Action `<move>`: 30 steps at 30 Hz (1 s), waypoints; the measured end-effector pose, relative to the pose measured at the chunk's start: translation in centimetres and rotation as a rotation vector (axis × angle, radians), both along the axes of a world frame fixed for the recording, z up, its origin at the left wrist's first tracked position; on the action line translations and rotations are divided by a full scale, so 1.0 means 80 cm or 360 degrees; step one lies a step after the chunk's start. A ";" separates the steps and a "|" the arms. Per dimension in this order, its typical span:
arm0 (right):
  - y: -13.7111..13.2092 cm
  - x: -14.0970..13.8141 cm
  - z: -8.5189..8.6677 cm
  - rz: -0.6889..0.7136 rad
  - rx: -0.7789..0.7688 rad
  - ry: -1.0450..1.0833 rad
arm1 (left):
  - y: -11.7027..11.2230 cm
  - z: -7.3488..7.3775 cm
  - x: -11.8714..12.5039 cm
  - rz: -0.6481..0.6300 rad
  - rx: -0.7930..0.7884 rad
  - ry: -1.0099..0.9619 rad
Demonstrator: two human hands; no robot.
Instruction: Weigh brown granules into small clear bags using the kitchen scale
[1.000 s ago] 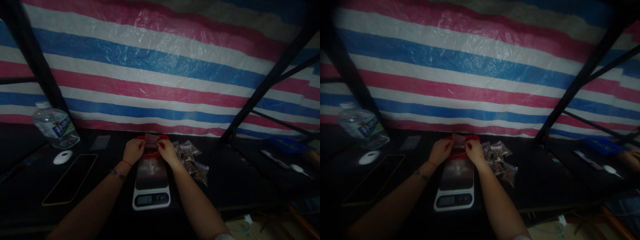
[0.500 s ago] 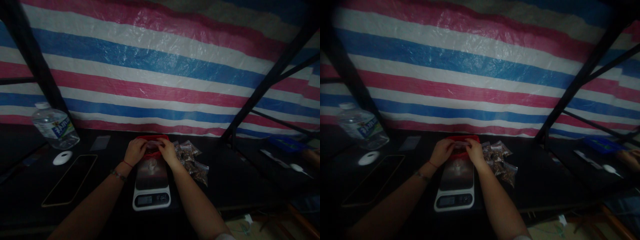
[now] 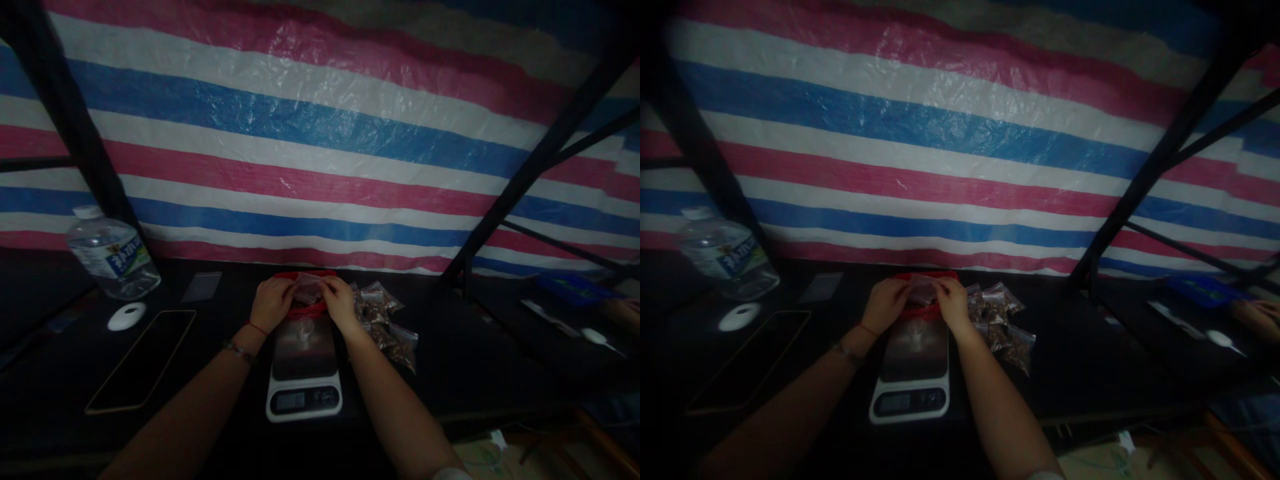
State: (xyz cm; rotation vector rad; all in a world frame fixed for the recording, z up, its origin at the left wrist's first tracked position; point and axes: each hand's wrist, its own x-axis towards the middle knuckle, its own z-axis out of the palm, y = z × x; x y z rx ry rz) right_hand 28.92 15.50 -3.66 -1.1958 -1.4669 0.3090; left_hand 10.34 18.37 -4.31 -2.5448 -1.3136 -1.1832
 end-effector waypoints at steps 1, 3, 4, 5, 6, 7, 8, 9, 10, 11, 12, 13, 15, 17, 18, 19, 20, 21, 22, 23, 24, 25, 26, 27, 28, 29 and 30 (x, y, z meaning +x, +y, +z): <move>0.000 0.000 -0.001 0.0014 -0.0031 0.0075 | 0.000 0.000 0.000 -0.0005 -0.0003 0.0009; 0.001 0.000 -0.002 0.0061 -0.0108 0.0244 | 0.001 0.000 0.001 -0.0002 -0.0011 0.0012; 0.001 -0.001 -0.003 0.0089 -0.0141 0.0317 | 0.002 0.000 0.000 0.0003 -0.0010 0.0006; 0.001 -0.001 -0.003 0.0119 -0.0162 0.0369 | 0.003 -0.001 0.000 0.0008 -0.0008 -0.0002; 0.001 -0.002 -0.003 0.0152 -0.0173 0.0396 | 0.004 -0.001 -0.001 0.0016 -0.0006 -0.0013; 0.001 -0.002 -0.003 0.0184 -0.0179 0.0406 | 0.005 -0.001 -0.001 0.0023 -0.0005 -0.0024; 0.001 -0.003 -0.003 0.0211 -0.0183 0.0405 | 0.005 -0.002 -0.001 0.0028 -0.0007 -0.0035; 0.001 -0.003 -0.003 0.0236 -0.0188 0.0392 | 0.005 -0.002 -0.001 0.0027 -0.0012 -0.0045; 0.002 -0.004 -0.004 0.0255 -0.0192 0.0369 | 0.004 -0.002 -0.001 0.0025 -0.0017 -0.0061; 0.002 -0.004 -0.005 0.0265 -0.0194 0.0348 | 0.003 -0.001 -0.001 0.0017 -0.0023 -0.0079; 0.003 -0.004 -0.006 0.0270 -0.0193 0.0339 | 0.002 -0.001 -0.001 -0.0002 -0.0030 -0.0095; 0.003 -0.004 -0.008 0.0275 -0.0182 0.0337 | 0.001 0.000 0.000 -0.0032 -0.0038 -0.0106; 0.004 -0.004 -0.010 0.0266 -0.0141 0.0334 | -0.001 0.001 0.000 -0.0106 -0.0055 -0.0108; 0.005 -0.002 -0.010 0.0228 -0.0081 0.0308 | -0.002 0.001 0.000 -0.0189 -0.0065 -0.0068; 0.004 -0.002 -0.010 0.0215 -0.0063 0.0285 | -0.001 0.001 0.000 -0.0219 -0.0064 -0.0041; 0.004 -0.002 -0.009 0.0210 -0.0058 0.0271 | -0.001 0.000 0.000 -0.0240 -0.0060 -0.0009; 0.004 -0.002 -0.009 0.0220 -0.0064 0.0278 | 0.000 -0.001 0.000 -0.0252 -0.0052 0.0018; 0.004 -0.002 -0.009 0.0244 -0.0074 0.0300 | 0.000 -0.001 -0.001 -0.0254 -0.0041 0.0035; 0.004 -0.003 -0.009 0.0277 -0.0087 0.0335 | 0.001 -0.002 -0.001 -0.0248 -0.0028 0.0035; 0.004 -0.004 -0.009 0.0304 -0.0093 0.0382 | 0.001 -0.002 -0.002 -0.0241 -0.0014 0.0024; 0.004 -0.005 -0.010 0.0322 -0.0088 0.0431 | 0.001 -0.002 -0.002 -0.0241 0.0002 0.0004; 0.004 -0.005 -0.010 0.0329 -0.0069 0.0476 | 0.002 -0.002 -0.003 -0.0246 0.0023 -0.0024; 0.005 -0.005 -0.011 0.0333 -0.0049 0.0518 | 0.001 -0.001 -0.005 -0.0252 0.0052 -0.0057; 0.005 -0.005 -0.011 0.0332 -0.0037 0.0564 | 0.001 -0.001 -0.006 -0.0253 0.0092 -0.0091; 0.005 -0.004 -0.011 0.0332 -0.0040 0.0624 | 0.001 -0.001 -0.007 -0.0247 0.0140 -0.0125; 0.004 -0.003 -0.011 0.0337 -0.0064 0.0702 | 0.000 -0.001 -0.009 -0.0234 0.0196 -0.0158; 0.003 -0.002 -0.010 0.0351 -0.0110 0.0800 | 0.000 -0.001 -0.010 -0.0213 0.0258 -0.0192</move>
